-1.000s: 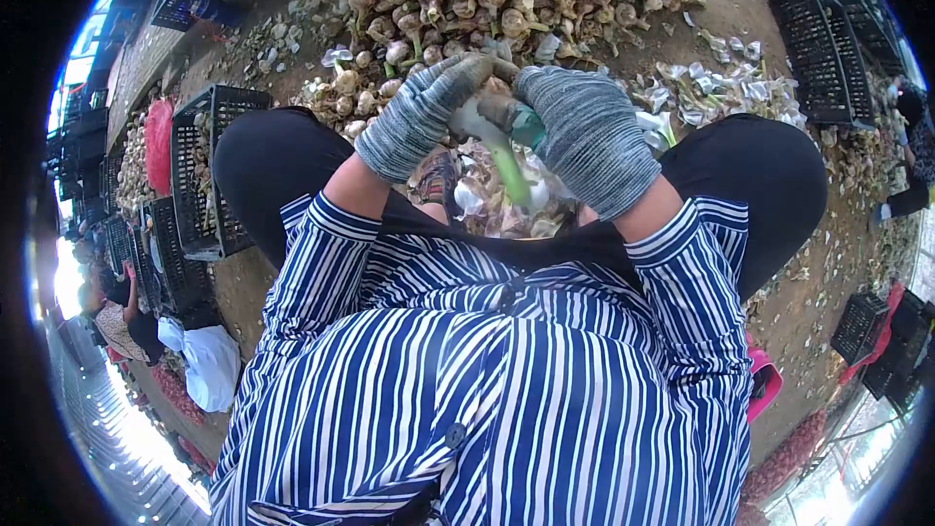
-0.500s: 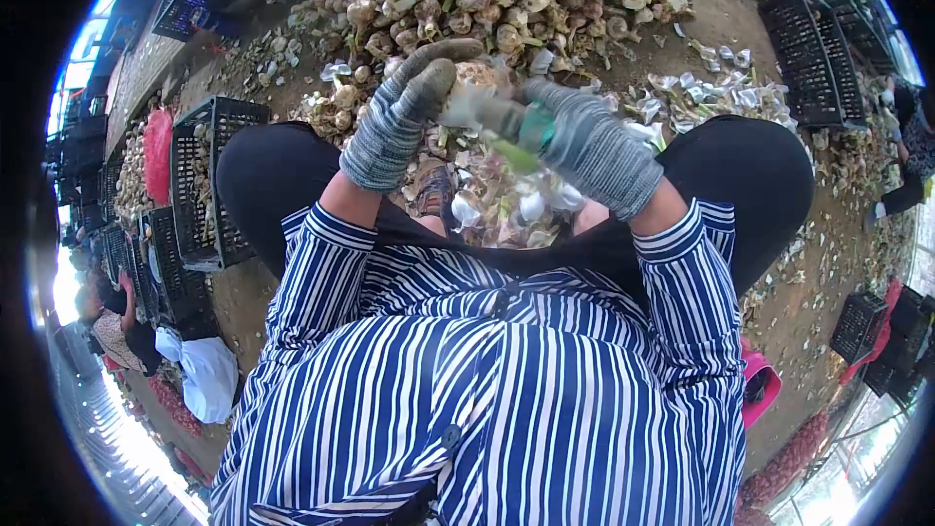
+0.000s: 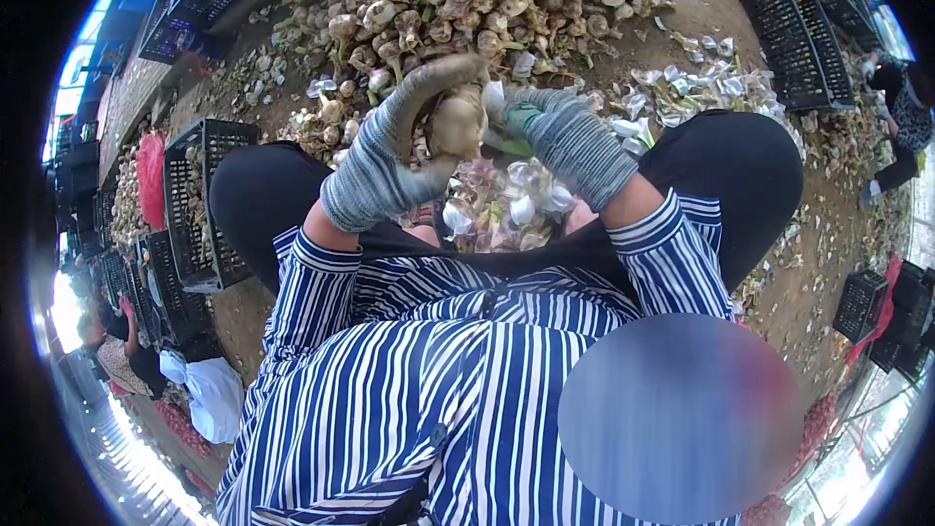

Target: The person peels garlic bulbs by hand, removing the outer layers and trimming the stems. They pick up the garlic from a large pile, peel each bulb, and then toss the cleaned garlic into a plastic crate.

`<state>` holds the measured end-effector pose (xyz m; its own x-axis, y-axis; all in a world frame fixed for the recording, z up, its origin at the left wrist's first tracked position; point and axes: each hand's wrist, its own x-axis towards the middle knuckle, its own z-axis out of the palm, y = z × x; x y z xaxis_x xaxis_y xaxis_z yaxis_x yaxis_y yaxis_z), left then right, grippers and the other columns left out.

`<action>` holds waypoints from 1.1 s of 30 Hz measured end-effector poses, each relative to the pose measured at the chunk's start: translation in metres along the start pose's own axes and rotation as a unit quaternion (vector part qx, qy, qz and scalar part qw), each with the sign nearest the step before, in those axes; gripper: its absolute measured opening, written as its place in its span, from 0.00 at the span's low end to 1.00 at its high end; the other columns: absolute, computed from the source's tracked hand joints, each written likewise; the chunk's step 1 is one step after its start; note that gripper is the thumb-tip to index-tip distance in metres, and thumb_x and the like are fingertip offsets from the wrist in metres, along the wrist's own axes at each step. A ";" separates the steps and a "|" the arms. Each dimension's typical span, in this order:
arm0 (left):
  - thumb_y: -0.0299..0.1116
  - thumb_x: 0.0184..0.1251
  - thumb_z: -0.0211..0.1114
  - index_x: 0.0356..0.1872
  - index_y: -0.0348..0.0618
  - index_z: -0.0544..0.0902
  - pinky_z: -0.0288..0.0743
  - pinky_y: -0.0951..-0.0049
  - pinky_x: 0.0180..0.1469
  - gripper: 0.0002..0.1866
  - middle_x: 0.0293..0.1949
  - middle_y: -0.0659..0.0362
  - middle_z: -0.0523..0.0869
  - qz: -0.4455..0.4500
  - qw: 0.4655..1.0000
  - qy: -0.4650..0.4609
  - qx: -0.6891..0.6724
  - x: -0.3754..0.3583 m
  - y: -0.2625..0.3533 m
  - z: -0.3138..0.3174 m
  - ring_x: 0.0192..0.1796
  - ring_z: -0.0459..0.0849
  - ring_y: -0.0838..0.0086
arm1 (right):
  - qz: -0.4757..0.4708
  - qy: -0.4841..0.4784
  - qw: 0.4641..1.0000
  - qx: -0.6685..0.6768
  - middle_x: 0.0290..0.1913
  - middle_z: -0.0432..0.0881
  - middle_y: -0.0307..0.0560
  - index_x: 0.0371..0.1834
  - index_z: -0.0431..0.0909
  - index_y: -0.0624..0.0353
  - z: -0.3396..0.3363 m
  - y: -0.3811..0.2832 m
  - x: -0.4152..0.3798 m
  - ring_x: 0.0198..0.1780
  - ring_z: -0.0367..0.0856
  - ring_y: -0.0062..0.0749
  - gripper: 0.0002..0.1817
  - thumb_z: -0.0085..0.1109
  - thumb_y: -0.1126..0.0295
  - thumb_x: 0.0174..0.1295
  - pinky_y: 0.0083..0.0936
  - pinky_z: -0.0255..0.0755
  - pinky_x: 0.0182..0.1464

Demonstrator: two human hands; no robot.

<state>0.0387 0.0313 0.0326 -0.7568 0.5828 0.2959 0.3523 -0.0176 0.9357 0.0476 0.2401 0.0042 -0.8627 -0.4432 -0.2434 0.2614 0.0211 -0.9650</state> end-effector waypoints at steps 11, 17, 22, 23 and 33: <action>0.46 0.43 0.74 0.57 0.34 0.69 0.72 0.68 0.53 0.40 0.53 0.49 0.73 -0.252 0.952 0.097 0.147 0.002 -0.023 0.010 0.53 0.74 0.66 | -0.218 0.188 0.853 -0.436 0.35 0.82 0.53 0.47 0.78 0.62 0.013 0.003 -0.001 0.34 0.81 0.31 0.14 0.55 0.69 0.60 0.25 0.74 0.37; 0.45 0.38 0.73 0.53 0.39 0.74 0.73 0.73 0.51 0.37 0.45 0.54 0.78 -0.187 0.980 0.033 -0.064 0.001 -0.013 0.004 0.47 0.78 0.71 | -0.030 0.152 0.936 -0.315 0.36 0.83 0.52 0.50 0.75 0.64 0.002 -0.013 -0.003 0.35 0.81 0.28 0.17 0.54 0.67 0.61 0.22 0.76 0.39; 0.41 0.40 0.70 0.55 0.42 0.71 0.73 0.73 0.52 0.36 0.46 0.55 0.78 -0.173 0.929 0.052 -0.322 -0.003 -0.013 0.004 0.48 0.79 0.70 | 0.030 0.231 0.932 -0.279 0.32 0.81 0.56 0.42 0.78 0.64 -0.007 -0.025 -0.003 0.28 0.80 0.35 0.14 0.53 0.64 0.60 0.29 0.74 0.31; 0.41 0.40 0.71 0.55 0.41 0.70 0.75 0.71 0.52 0.36 0.47 0.53 0.78 -0.186 0.917 0.060 -0.347 -0.003 -0.014 0.002 0.48 0.79 0.67 | -0.007 0.221 0.908 -0.356 0.31 0.81 0.56 0.45 0.77 0.62 -0.017 -0.016 -0.002 0.28 0.80 0.37 0.15 0.52 0.64 0.61 0.32 0.73 0.31; 0.52 0.44 0.71 0.59 0.31 0.63 0.81 0.53 0.47 0.45 0.52 0.40 0.72 -0.177 0.790 0.180 -0.558 -0.005 -0.026 -0.014 0.50 0.78 0.51 | 0.221 -0.110 0.788 -0.565 0.39 0.81 0.53 0.40 0.79 0.61 0.009 -0.036 -0.011 0.40 0.80 0.42 0.18 0.55 0.56 0.57 0.29 0.74 0.43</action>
<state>0.0253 0.0175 0.0095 -0.8776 0.4465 -0.1744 -0.4697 -0.7283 0.4990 0.0512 0.2363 0.0426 -0.6678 -0.3106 -0.6764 -0.1436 0.9454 -0.2924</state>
